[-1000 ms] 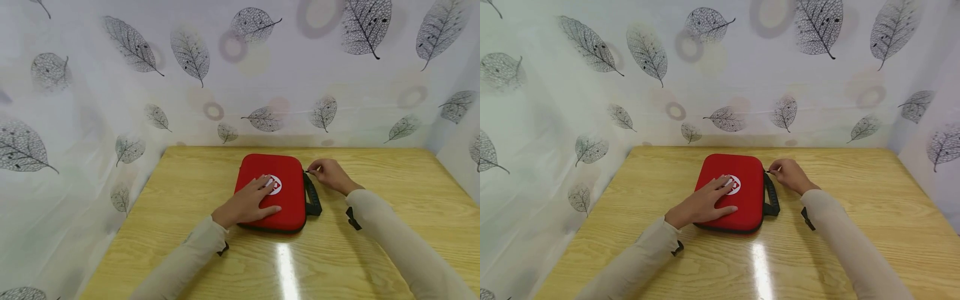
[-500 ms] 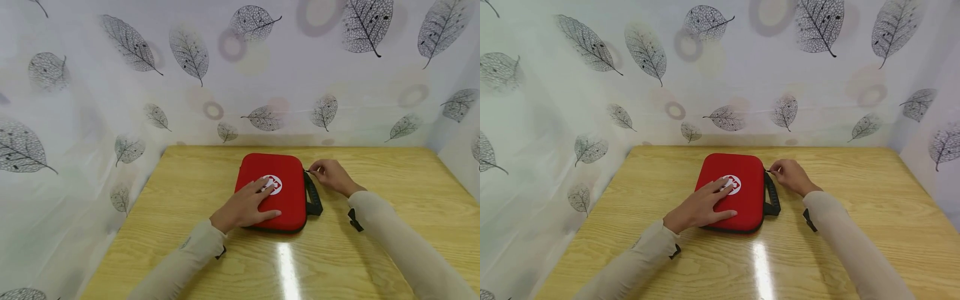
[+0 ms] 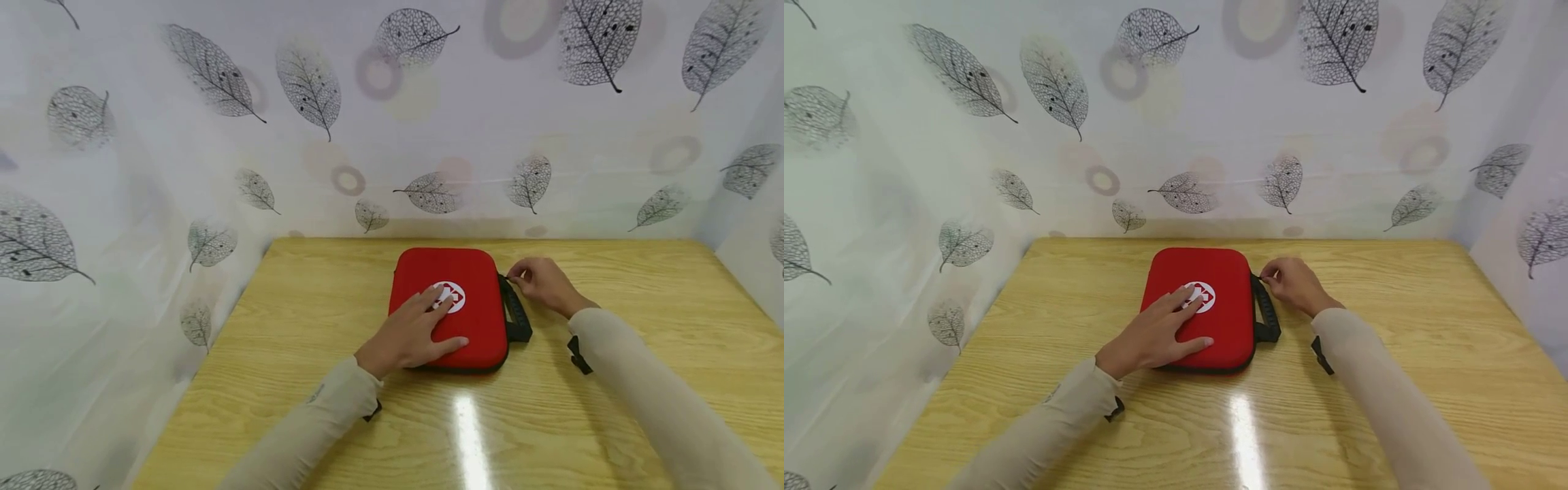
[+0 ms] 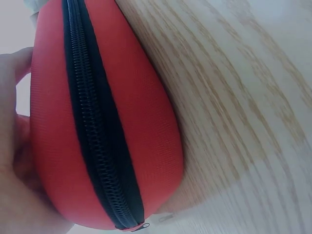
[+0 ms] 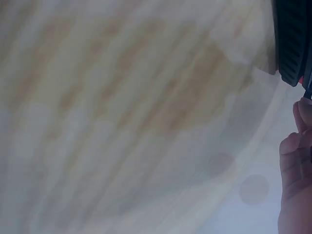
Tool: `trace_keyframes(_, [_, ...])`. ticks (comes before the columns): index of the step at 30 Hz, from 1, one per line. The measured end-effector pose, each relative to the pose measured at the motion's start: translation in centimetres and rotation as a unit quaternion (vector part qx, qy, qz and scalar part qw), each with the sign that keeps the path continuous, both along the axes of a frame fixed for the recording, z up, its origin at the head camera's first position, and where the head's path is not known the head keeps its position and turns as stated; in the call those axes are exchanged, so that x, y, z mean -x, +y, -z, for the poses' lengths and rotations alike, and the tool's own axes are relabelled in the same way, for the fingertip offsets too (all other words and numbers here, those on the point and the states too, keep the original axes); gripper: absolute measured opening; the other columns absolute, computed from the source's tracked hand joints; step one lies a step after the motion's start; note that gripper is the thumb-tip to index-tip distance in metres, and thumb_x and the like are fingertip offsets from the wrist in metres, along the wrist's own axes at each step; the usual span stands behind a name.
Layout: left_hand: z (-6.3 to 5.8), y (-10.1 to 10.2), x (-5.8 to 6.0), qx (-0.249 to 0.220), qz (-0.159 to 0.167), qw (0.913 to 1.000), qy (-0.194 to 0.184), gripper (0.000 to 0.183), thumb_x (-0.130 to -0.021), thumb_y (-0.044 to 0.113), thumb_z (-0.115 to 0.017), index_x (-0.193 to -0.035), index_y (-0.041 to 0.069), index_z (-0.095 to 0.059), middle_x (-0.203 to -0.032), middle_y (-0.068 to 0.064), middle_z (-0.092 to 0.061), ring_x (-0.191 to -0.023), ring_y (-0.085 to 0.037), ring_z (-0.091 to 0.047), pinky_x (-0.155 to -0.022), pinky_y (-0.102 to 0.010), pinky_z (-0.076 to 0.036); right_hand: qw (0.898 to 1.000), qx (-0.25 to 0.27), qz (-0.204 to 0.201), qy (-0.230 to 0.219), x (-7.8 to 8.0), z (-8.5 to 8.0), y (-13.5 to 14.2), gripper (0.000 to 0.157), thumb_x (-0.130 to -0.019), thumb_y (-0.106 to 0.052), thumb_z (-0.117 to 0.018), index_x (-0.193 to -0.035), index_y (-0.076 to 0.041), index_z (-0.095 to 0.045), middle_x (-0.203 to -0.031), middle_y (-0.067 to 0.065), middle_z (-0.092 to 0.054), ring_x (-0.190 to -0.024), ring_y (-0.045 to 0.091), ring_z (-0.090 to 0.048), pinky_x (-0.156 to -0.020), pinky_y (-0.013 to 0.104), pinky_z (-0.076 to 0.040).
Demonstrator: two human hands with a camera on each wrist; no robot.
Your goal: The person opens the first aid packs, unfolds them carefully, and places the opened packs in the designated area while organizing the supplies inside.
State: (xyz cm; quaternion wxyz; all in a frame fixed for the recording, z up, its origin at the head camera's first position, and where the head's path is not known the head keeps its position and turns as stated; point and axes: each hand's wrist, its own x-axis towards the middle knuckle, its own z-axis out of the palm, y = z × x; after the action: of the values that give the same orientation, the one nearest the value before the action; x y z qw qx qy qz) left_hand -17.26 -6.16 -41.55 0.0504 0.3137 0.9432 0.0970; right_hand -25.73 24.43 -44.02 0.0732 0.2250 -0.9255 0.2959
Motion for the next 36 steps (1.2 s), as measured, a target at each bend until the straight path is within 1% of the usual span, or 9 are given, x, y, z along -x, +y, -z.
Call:
trace_keyframes(6, [-0.1, -0.1, -0.1, 0.006, -0.002, 1.0, 0.005, 0.082, -0.096, 0.069, -0.045, -0.16, 0.019, -0.033, -0.167, -0.005, -0.022, -0.153, -0.019, -0.021, -0.123, -0.035, -0.015, 1.0, -0.002, -0.008, -0.007, -0.9, 0.3, 0.2, 0.006, -0.089, 0.002, -0.071, -0.092, 0.001, -0.076, -0.085, 0.009, -0.072, -0.07, 0.016, -0.056, -0.064, 0.032, -0.047])
trace_keyframes(10, [-0.1, 0.0, -0.1, 0.004, 0.001, 1.0, 0.008, 0.082, -0.096, 0.069, -0.044, -0.16, 0.019, -0.033, -0.167, -0.006, -0.022, -0.153, -0.018, -0.021, -0.123, -0.035, -0.015, 1.0, -0.004, -0.011, 0.0, -1.6, 0.4, 0.4, 0.005, -0.089, 0.003, -0.072, -0.091, 0.001, -0.076, -0.084, 0.007, -0.071, -0.07, 0.015, -0.056, -0.063, 0.032, -0.047])
trace_keyframes(14, [0.0, 0.1, 0.0, 0.004, 0.004, 1.0, 0.008, 0.081, -0.097, 0.068, -0.044, -0.16, 0.019, -0.033, -0.167, -0.006, -0.022, -0.154, -0.018, -0.019, -0.124, -0.035, -0.013, 1.0, -0.001, -0.017, 0.004, -2.3, 0.5, 0.5, 0.005, -0.089, 0.002, -0.071, -0.09, 0.0, -0.076, -0.082, 0.006, -0.07, -0.068, 0.013, -0.055, -0.061, 0.03, -0.046])
trace_keyframes(20, [0.0, 0.1, 0.0, 0.007, 0.007, 0.9999, 0.01, 0.081, -0.097, 0.068, -0.044, -0.16, 0.018, -0.032, -0.167, -0.006, -0.021, -0.153, -0.018, -0.019, -0.124, -0.036, -0.013, 1.0, 0.003, -0.022, -0.003, -3.1, 0.5, 0.6, 0.004, -0.09, 0.0, -0.071, -0.09, 0.002, -0.075, -0.083, 0.006, -0.07, -0.069, 0.013, -0.055, -0.062, 0.029, -0.047])
trace_keyframes(24, [0.1, 0.2, 0.0, 0.005, 0.01, 0.9998, 0.018, 0.081, -0.097, 0.068, -0.044, -0.16, 0.018, -0.033, -0.167, -0.006, -0.023, -0.153, -0.018, -0.021, -0.123, -0.036, -0.014, 1.0, 0.008, -0.022, 0.001, -3.5, 0.6, 0.7, 0.002, -0.088, 0.002, -0.073, -0.09, 0.001, -0.075, -0.084, 0.006, -0.071, -0.07, 0.012, -0.055, -0.062, 0.028, -0.048])
trace_keyframes(26, [0.1, 0.2, 0.0, 0.005, 0.01, 0.9998, 0.019, 0.081, -0.097, 0.068, -0.043, -0.16, 0.018, -0.034, -0.167, -0.006, -0.023, -0.153, -0.019, -0.022, -0.123, -0.036, -0.015, 1.0, 0.013, -0.024, 0.003, -3.8, 0.6, 0.8, 0.005, -0.086, 0.004, -0.074, -0.089, 0.0, -0.075, -0.084, 0.006, -0.071, -0.07, 0.012, -0.055, -0.062, 0.027, -0.047])
trace_keyframes(31, [0.0, 0.2, -0.1, 0.006, 0.006, 0.9999, 0.008, 0.082, -0.097, 0.07, -0.043, -0.16, 0.019, -0.032, -0.167, -0.005, -0.021, -0.153, -0.019, -0.02, -0.123, -0.035, -0.014, 0.999, 0.014, -0.028, 0.0, -4.7, 0.7, 0.8, 0.005, -0.086, 0.004, -0.075, -0.087, -0.001, -0.074, -0.084, 0.004, -0.071, -0.069, 0.01, -0.054, -0.061, 0.026, -0.047])
trace_keyframes(36, [-0.1, 0.2, -0.1, 0.012, 0.001, 0.9999, 0.007, 0.082, -0.097, 0.07, -0.043, -0.161, 0.02, -0.031, -0.168, -0.005, -0.02, -0.154, -0.018, -0.019, -0.124, -0.035, -0.013, 0.999, 0.005, -0.035, -0.004, -5.6, 0.4, 0.7, 0.008, -0.087, 0.004, -0.074, -0.088, -0.004, -0.074, -0.084, 0.003, -0.07, -0.068, 0.009, -0.053, -0.06, 0.026, -0.047])
